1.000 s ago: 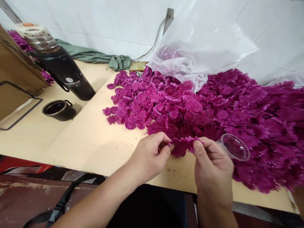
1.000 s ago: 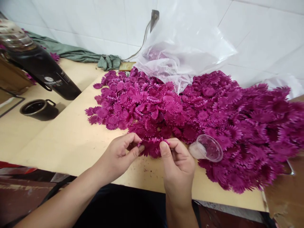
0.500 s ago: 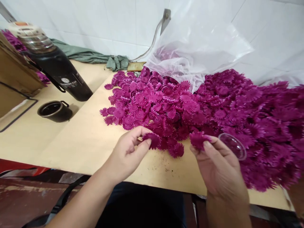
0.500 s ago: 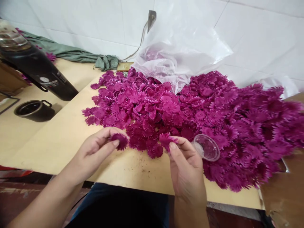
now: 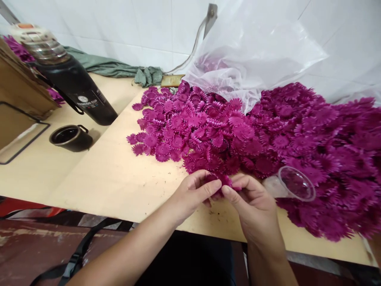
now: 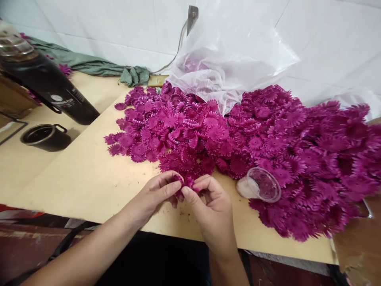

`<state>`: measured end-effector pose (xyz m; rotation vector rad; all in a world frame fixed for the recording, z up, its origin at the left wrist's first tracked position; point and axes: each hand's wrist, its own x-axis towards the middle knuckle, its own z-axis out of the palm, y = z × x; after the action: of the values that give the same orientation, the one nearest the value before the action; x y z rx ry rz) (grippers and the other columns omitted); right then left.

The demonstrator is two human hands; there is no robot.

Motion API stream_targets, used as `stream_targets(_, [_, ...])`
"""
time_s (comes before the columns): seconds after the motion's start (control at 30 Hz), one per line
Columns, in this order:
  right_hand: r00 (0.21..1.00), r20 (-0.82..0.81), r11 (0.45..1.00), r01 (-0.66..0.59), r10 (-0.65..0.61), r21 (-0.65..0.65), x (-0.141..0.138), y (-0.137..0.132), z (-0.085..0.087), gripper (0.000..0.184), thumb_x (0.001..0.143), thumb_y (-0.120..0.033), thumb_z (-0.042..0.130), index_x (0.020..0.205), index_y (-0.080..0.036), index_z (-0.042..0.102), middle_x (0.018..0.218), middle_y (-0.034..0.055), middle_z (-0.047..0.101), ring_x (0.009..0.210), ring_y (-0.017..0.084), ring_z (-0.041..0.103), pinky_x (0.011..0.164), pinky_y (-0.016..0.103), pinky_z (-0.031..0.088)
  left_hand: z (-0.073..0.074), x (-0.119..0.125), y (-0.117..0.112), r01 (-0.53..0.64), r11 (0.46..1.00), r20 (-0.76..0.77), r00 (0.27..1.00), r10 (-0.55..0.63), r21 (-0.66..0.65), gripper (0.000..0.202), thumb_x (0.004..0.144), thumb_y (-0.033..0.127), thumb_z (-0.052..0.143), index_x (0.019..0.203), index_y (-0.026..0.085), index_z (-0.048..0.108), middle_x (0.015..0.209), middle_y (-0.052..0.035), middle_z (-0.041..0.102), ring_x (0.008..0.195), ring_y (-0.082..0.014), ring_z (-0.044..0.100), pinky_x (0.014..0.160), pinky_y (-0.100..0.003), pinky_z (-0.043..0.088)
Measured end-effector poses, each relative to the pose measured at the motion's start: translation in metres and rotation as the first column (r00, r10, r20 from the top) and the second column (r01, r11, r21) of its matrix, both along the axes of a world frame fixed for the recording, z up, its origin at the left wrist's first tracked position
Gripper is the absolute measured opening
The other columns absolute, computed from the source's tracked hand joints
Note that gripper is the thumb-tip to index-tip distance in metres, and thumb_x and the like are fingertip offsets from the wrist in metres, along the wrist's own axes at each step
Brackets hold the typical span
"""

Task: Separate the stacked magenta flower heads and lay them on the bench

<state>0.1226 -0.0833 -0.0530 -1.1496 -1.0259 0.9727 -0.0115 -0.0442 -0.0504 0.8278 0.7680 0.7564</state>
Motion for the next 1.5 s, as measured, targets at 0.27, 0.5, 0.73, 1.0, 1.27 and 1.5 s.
stream_targets(0.27, [0.979, 0.140, 0.989, -0.149, 0.149, -0.010, 0.001, -0.002, 0.002, 0.006, 0.079, -0.018, 0.067, 0.080, -0.024, 0.065, 0.078, -0.0024, 0.062, 0.075, 0.011, 0.061, 0.071, 0.022, 0.051, -0.002, 0.001, 0.005, -0.066, 0.997, 0.051, 0.996, 0.068, -0.042, 0.029, 0.056, 0.034, 0.079, 0.066, 0.014, 0.060, 0.054, 0.0042, 0.054, 0.048, -0.0055, 0.045, 0.048, -0.020, 0.033])
stream_targets(0.5, [0.971, 0.043, 0.969, 0.228, -0.233, 0.096, 0.024, -0.001, 0.010, 0.008, 0.074, -0.026, 0.072, 0.075, -0.023, 0.065, 0.078, -0.0013, 0.064, 0.068, 0.012, 0.061, 0.063, 0.024, 0.052, -0.001, -0.009, 0.012, -0.236, 0.972, 0.031, 0.971, 0.235, 0.004, 0.022, 0.060, 0.030, 0.075, 0.063, 0.015, 0.059, 0.054, 0.0042, 0.055, 0.048, -0.0060, 0.044, 0.049, -0.021, 0.031])
stream_targets(0.73, [0.714, 0.597, 0.922, 0.368, -0.364, 0.123, 0.046, 0.007, 0.015, 0.038, 0.077, -0.034, 0.066, 0.113, -0.020, 0.063, 0.105, 0.0094, 0.064, 0.089, 0.022, 0.062, 0.083, 0.045, 0.050, 0.001, -0.002, 0.019, -0.037, 0.943, -0.241, 0.963, 0.123, 0.332, 0.010, 0.079, 0.025, 0.058, 0.081, 0.015, 0.061, 0.075, -0.0009, 0.062, 0.070, -0.0133, 0.055, 0.070, -0.027, 0.042])
stream_targets(1.0, [0.619, 0.752, 0.970, 0.073, -0.227, 0.233, 0.015, 0.003, 0.013, 0.024, 0.088, -0.027, 0.054, 0.108, -0.018, 0.063, 0.108, 0.0119, 0.063, 0.102, 0.024, 0.058, 0.090, 0.047, 0.048, -0.003, 0.004, 0.020, -0.010, 0.922, -0.329, 0.933, 0.148, 0.386, 0.012, 0.080, 0.026, 0.053, 0.074, 0.017, 0.056, 0.070, 0.0006, 0.057, 0.068, -0.0141, 0.051, 0.067, -0.027, 0.041])
stream_targets(1.27, [0.714, 0.686, 0.985, 0.035, -0.141, 0.166, 0.003, 0.005, 0.009, 0.022, 0.086, -0.030, 0.058, 0.104, -0.019, 0.061, 0.102, 0.0104, 0.062, 0.097, 0.024, 0.058, 0.084, 0.046, 0.050, -0.004, 0.008, 0.017, -0.017, 0.937, -0.300, 0.945, 0.129, 0.348, 0.024, 0.078, 0.033, 0.053, 0.061, 0.018, 0.045, 0.061, 0.0038, 0.043, 0.061, -0.0115, 0.041, 0.061, -0.026, 0.035])
stream_targets(1.5, [0.817, 0.577, 0.998, -0.044, 0.013, 0.041, 0.000, 0.007, 0.009, 0.012, 0.084, -0.027, 0.059, 0.095, -0.021, 0.060, 0.094, 0.0062, 0.063, 0.089, 0.021, 0.061, 0.082, 0.040, 0.051, -0.008, 0.006, 0.018, -0.034, 0.950, -0.254, 0.960, 0.118, 0.311, 0.040, 0.075, 0.051, 0.056, 0.057, 0.019, 0.040, 0.057, 0.0056, 0.032, 0.056, -0.0092, 0.032, 0.053, -0.024, 0.028])
